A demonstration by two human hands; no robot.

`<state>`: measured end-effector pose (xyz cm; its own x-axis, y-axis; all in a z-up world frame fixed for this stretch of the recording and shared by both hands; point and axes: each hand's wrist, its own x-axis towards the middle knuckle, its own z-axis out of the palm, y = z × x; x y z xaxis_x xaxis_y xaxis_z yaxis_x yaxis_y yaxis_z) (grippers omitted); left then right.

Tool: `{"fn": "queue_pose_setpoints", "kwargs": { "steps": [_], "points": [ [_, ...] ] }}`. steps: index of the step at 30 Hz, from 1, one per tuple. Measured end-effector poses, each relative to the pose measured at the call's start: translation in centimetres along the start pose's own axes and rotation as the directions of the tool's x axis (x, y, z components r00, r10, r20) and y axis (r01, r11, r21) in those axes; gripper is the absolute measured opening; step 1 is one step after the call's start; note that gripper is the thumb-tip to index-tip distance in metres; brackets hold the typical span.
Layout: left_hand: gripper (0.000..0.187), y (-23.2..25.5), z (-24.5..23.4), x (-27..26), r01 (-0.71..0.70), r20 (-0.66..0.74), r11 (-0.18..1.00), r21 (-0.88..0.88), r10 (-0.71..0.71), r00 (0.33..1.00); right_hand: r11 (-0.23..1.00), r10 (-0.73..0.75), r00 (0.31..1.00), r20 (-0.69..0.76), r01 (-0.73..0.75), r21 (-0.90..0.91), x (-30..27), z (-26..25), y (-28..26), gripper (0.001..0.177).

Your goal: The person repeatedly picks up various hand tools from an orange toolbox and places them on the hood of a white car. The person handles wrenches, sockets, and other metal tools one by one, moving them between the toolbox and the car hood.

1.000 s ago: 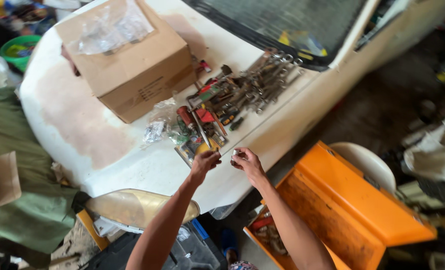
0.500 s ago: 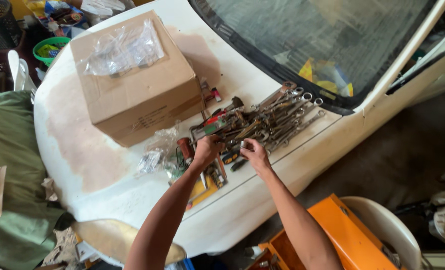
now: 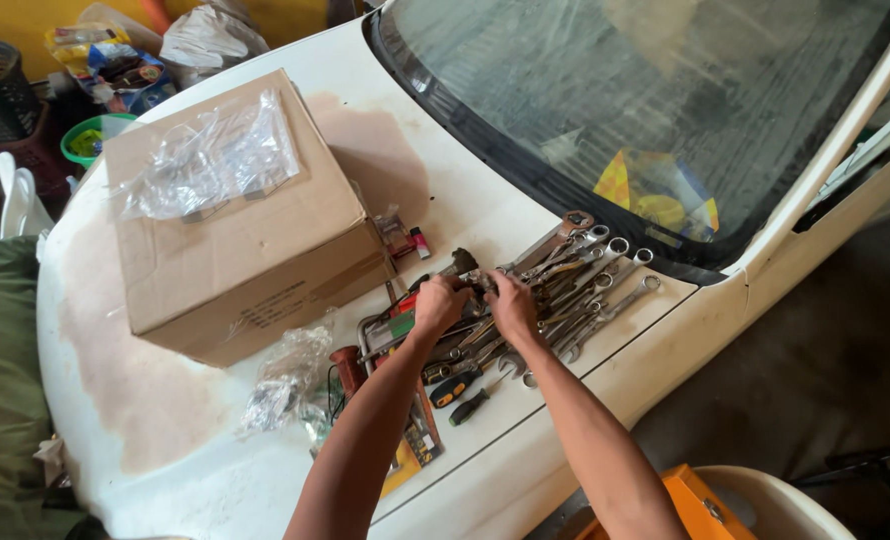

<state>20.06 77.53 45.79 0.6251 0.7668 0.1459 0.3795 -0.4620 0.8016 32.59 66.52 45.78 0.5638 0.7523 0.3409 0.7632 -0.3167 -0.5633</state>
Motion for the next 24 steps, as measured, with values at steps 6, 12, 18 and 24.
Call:
{"fn": "queue_pose_setpoints", "kwargs": {
  "steps": [6,12,18,24],
  "points": [
    [0.021,-0.1,0.5,1.6,-0.099,-0.007,0.995,0.021,0.100,0.995,0.987,-0.160,0.986,0.055,0.161,-0.017,0.9,0.3,0.9,0.042],
    [0.022,1.8,0.1,2.5,-0.297,0.051,0.949,0.106,0.293,0.955,0.969,-0.242,0.970,0.031,0.240,0.054,1.4,-3.1,0.9,0.027],
    [0.029,3.0,1.1,2.7,-0.434,0.048,0.901,0.010,0.433,0.900,0.979,-0.206,0.977,-0.052,0.205,-0.014,0.3,-2.2,2.2,0.013],
    [0.048,2.3,2.6,1.2,-0.515,0.048,0.854,-0.071,0.518,0.854,0.995,-0.020,0.985,-0.169,0.003,-0.102,-2.7,0.4,2.9,0.013]
  ]
}}
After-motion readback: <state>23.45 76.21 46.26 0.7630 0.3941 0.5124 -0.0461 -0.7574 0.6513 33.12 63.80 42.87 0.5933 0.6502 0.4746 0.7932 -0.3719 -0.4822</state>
